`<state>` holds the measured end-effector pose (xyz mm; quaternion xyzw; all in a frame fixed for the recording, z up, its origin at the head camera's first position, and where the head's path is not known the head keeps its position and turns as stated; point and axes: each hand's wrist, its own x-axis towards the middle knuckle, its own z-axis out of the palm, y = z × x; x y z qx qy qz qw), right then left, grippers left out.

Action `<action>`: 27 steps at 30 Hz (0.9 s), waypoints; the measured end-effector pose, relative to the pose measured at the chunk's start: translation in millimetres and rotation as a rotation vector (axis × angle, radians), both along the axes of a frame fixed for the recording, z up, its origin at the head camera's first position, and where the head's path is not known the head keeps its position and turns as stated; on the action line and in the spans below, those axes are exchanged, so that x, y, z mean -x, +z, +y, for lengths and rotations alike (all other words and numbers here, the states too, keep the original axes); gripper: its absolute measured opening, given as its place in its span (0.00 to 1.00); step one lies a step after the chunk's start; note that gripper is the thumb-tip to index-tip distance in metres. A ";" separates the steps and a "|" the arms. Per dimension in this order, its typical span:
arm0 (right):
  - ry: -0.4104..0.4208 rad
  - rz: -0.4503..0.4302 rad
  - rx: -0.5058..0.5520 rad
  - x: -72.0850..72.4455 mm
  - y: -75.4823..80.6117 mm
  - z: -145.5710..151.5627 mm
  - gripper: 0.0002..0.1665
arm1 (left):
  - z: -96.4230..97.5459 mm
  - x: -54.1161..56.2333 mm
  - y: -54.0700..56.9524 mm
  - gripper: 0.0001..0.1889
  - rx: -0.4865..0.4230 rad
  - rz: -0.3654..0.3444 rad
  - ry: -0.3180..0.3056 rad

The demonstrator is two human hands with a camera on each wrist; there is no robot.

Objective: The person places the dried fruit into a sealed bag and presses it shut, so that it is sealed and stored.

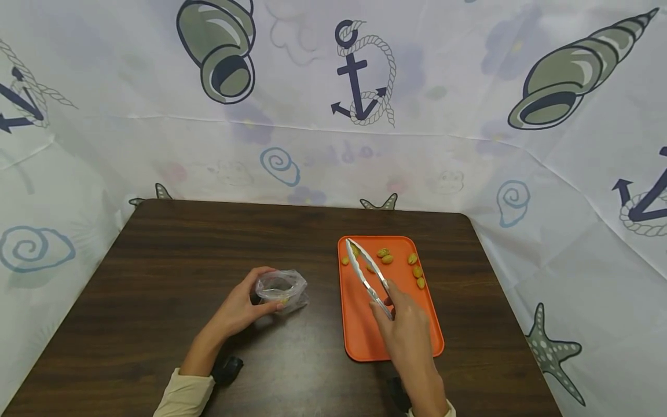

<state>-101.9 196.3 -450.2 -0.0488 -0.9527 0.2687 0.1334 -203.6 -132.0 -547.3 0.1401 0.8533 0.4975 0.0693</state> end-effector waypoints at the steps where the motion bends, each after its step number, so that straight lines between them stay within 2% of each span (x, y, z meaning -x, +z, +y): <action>1: 0.007 0.009 0.001 -0.1 0.5 -1.0 0.24 | 0.2 0.0 0.3 0.41 -0.001 -0.003 0.002; 7: 0.027 0.026 0.011 -1.5 2.6 -6.6 0.28 | 0.8 -0.7 1.5 0.42 0.015 -0.010 0.001; 14: 0.061 0.048 0.005 -2.1 3.9 -15.0 0.22 | -0.2 -0.8 1.7 0.43 0.000 -0.013 -0.008; 21: 0.064 0.075 0.016 0.2 6.2 -24.4 0.26 | 0.3 -1.2 2.6 0.42 0.002 -0.025 0.001; 27: 0.071 0.065 0.009 1.9 8.3 -32.6 0.25 | 0.5 -1.4 3.0 0.42 0.006 -0.022 0.004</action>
